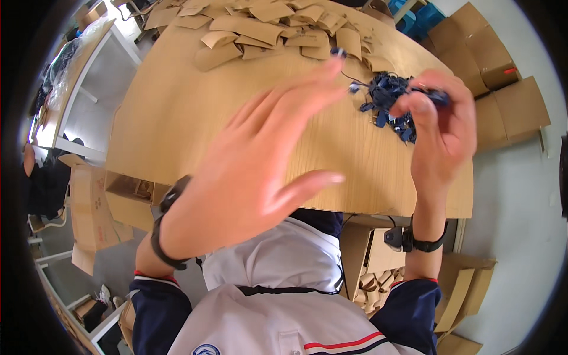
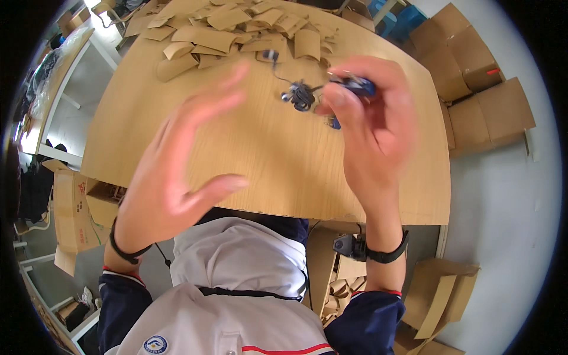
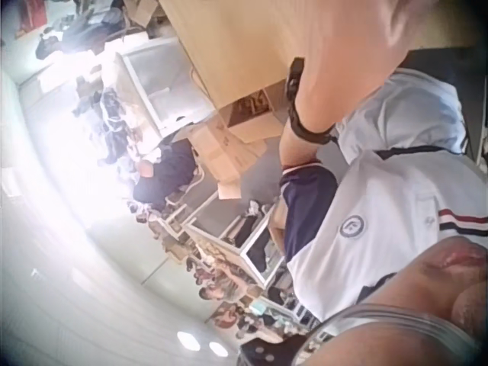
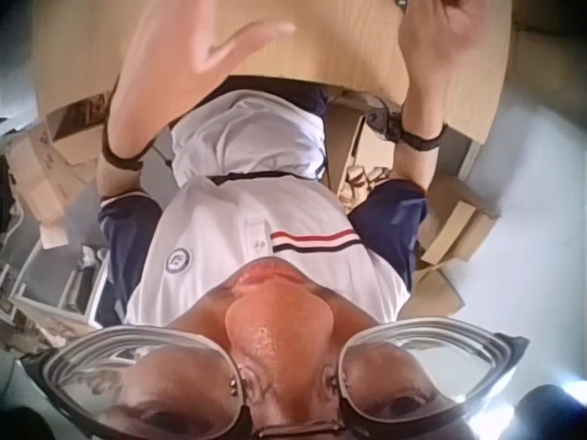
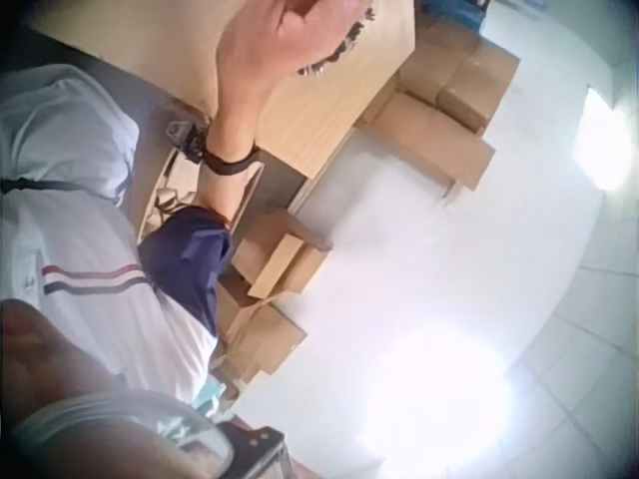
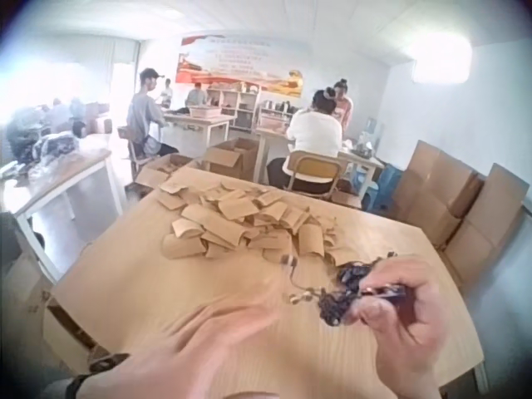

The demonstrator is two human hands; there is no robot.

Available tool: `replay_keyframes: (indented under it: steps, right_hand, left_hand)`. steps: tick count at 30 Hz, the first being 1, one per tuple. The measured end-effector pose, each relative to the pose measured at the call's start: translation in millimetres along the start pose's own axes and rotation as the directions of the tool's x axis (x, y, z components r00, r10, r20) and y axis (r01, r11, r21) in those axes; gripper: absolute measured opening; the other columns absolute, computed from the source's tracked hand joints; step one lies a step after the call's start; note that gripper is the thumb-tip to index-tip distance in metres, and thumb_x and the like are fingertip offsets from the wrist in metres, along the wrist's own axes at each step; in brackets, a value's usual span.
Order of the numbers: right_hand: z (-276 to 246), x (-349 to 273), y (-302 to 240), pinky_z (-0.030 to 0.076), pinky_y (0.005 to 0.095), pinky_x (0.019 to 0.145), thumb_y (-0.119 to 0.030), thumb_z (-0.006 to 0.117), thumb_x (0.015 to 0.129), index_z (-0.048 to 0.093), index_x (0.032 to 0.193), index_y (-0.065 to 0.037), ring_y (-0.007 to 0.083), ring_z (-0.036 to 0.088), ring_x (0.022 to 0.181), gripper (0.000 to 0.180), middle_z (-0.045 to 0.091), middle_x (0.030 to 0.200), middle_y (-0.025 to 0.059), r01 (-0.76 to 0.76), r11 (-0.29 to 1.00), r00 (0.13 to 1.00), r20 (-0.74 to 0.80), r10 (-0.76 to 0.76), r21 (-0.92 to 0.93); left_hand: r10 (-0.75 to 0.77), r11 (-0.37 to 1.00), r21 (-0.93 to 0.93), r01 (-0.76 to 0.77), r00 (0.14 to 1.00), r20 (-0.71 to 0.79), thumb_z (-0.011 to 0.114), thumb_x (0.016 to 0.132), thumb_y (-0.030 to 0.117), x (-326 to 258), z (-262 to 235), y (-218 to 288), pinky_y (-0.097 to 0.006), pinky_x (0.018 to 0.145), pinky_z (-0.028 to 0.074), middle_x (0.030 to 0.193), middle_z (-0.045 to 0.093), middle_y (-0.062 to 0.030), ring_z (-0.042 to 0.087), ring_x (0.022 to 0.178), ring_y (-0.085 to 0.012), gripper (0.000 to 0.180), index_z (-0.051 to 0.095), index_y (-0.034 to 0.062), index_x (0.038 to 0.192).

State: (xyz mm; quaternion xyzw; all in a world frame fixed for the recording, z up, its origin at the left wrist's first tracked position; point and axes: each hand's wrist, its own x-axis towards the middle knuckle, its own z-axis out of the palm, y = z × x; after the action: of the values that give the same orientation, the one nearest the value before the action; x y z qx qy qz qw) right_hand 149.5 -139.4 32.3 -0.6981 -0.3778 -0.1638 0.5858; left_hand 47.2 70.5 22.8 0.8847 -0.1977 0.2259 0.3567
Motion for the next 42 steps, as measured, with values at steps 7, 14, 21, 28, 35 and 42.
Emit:
replay_keyframes:
  steps: [7,14,21,28,35,42]
  right_hand:
    - [26,-14,-40,0.052,0.0251,0.054,-0.017,0.051,0.101,0.044,0.121,-0.002,0.0146,0.055,0.061,0.026,0.056,0.092,0.0149,0.037,0.873,0.999,-0.028,-0.026,0.487]
    - [33,-37,-60,0.047,0.0210,0.046,0.005,0.063,0.087,0.053,0.108,0.001,0.0119,0.061,0.062,0.024,0.058,0.089,0.0094,-0.409,0.737,0.904,0.130,0.406,0.538]
    - [36,-48,-47,0.051,0.0232,0.074,0.012,0.066,0.083,0.057,0.114,0.006,0.0113,0.060,0.088,0.033,0.057,0.098,0.0062,-0.381,0.785,0.924,0.164,0.346,0.488]
    - [28,-60,-40,0.051,0.0269,0.080,0.009,0.068,0.084,0.057,0.110,0.005,0.0145,0.059,0.089,0.029,0.058,0.104,0.0117,-0.109,0.979,0.973,-0.185,0.141,0.173]
    - [10,-55,-47,0.047,0.0241,0.077,0.006,0.069,0.083,0.062,0.109,0.005,0.0119,0.056,0.087,0.027,0.060,0.103,0.0091,-0.403,0.873,0.914,0.181,0.364,0.274]
    - [13,-52,-46,0.044,0.0201,0.068,-0.001,0.067,0.088,0.061,0.116,0.004,0.0080,0.056,0.083,0.030,0.059,0.095,0.0037,-0.352,0.891,0.931,0.007,0.365,0.286]
  left_hand:
    - [0.004,0.880,-0.473,-0.045,0.996,-0.086,0.076,0.077,0.008,25,24,2,-0.033,0.087,0.048,0.101,0.064,-0.0108,0.063,0.096,-0.0221,0.044,0.056,0.0023,0.115]
    - [-0.298,0.585,-0.781,0.219,0.953,0.044,0.047,0.097,0.002,23,18,11,-0.019,0.056,0.035,0.077,0.053,0.0015,0.044,0.065,-0.0023,0.017,0.051,0.0042,0.113]
    - [-0.350,0.656,-0.730,0.192,0.934,-0.069,0.045,0.096,0.001,17,24,15,-0.020,0.054,0.032,0.070,0.050,0.0016,0.040,0.061,-0.0022,0.020,0.048,0.0054,0.116]
    - [-0.018,0.973,-0.231,0.008,0.999,-0.040,0.058,0.087,0.001,2,21,17,-0.034,0.055,0.044,0.078,0.059,-0.0094,0.059,0.064,-0.0244,0.020,0.058,0.0037,0.106]
    - [0.135,0.944,-0.318,-0.089,0.983,0.126,0.059,0.094,0.017,3,14,-1,-0.040,0.054,0.045,0.077,0.062,-0.0135,0.060,0.065,-0.0345,0.013,0.059,0.0039,0.095]
    - [0.077,0.967,-0.253,-0.029,0.981,0.181,0.058,0.094,0.017,10,20,-3,-0.041,0.053,0.043,0.071,0.059,-0.0140,0.058,0.061,-0.0350,0.013,0.059,0.0044,0.093]
